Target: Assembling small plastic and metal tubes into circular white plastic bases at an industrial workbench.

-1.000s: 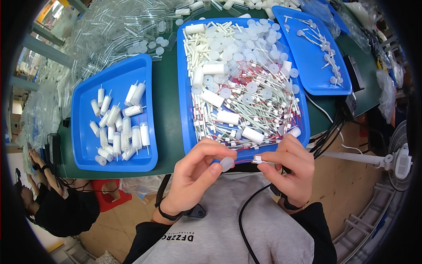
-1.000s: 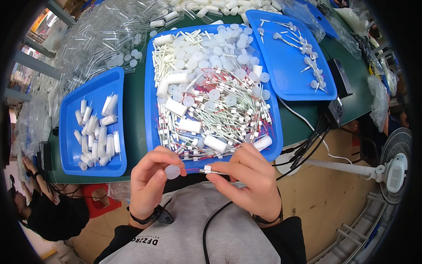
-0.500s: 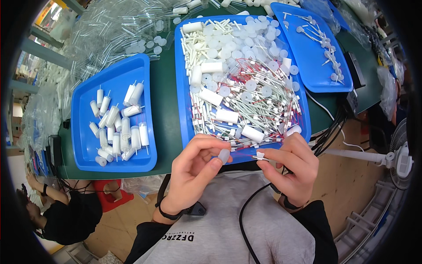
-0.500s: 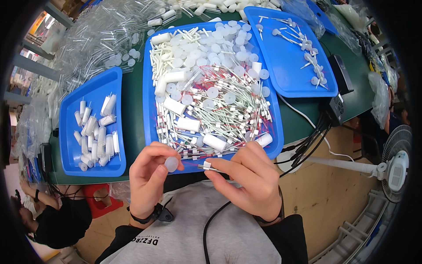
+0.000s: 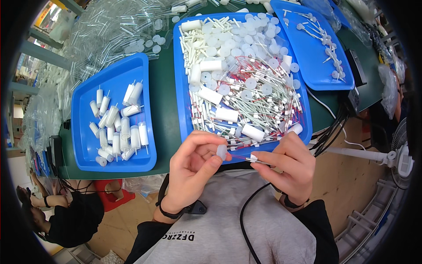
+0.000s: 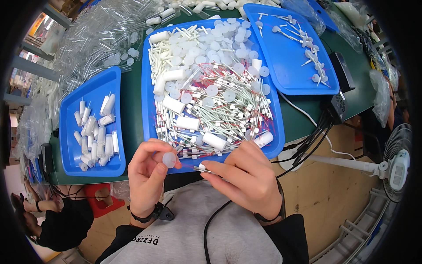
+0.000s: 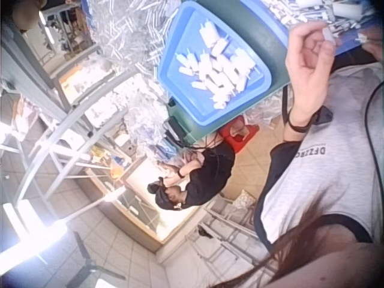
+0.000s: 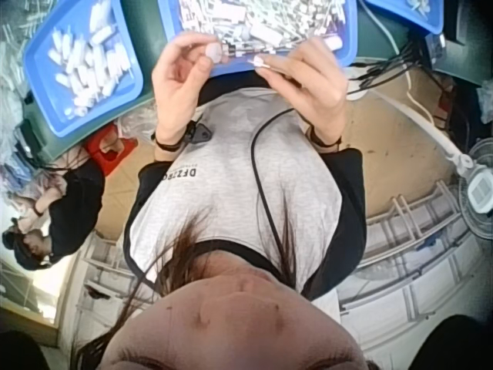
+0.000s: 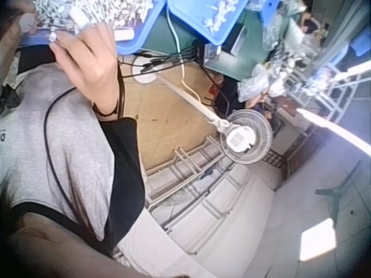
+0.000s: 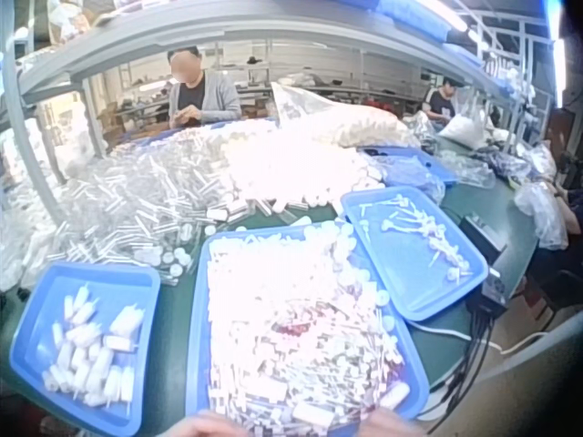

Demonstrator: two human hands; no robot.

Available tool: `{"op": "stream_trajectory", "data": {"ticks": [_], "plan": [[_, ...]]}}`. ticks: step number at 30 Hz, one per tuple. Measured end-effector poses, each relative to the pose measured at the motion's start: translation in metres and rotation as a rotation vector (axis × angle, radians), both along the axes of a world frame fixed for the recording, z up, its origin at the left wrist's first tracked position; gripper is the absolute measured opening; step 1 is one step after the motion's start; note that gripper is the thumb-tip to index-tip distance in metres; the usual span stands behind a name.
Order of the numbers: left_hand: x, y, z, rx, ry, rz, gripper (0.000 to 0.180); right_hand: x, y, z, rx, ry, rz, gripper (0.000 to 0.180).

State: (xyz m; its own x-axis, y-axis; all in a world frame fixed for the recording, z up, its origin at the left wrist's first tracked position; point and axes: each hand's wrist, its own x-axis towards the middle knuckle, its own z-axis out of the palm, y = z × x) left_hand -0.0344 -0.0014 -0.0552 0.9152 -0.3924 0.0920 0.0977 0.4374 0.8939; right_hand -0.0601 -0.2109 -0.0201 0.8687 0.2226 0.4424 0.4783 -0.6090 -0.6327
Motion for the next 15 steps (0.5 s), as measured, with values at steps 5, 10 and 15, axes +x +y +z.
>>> {"op": "stream_trajectory", "data": {"ticks": [5,10,15], "plan": [[-0.0003,0.0017,0.0013,0.012,-0.056,-0.055,0.03,-0.0013,-0.0023,-0.0006,-0.006,0.005,-0.027,0.031],[-0.0021,0.0021,0.0,0.076,-0.085,-0.028,0.034,-0.0054,-0.002,0.0045,-0.069,-0.053,-0.063,0.031],[-0.003,0.0014,0.0018,0.128,-0.083,0.009,0.033,-0.0083,0.0003,0.0075,-0.104,-0.082,-0.092,0.034]]}}
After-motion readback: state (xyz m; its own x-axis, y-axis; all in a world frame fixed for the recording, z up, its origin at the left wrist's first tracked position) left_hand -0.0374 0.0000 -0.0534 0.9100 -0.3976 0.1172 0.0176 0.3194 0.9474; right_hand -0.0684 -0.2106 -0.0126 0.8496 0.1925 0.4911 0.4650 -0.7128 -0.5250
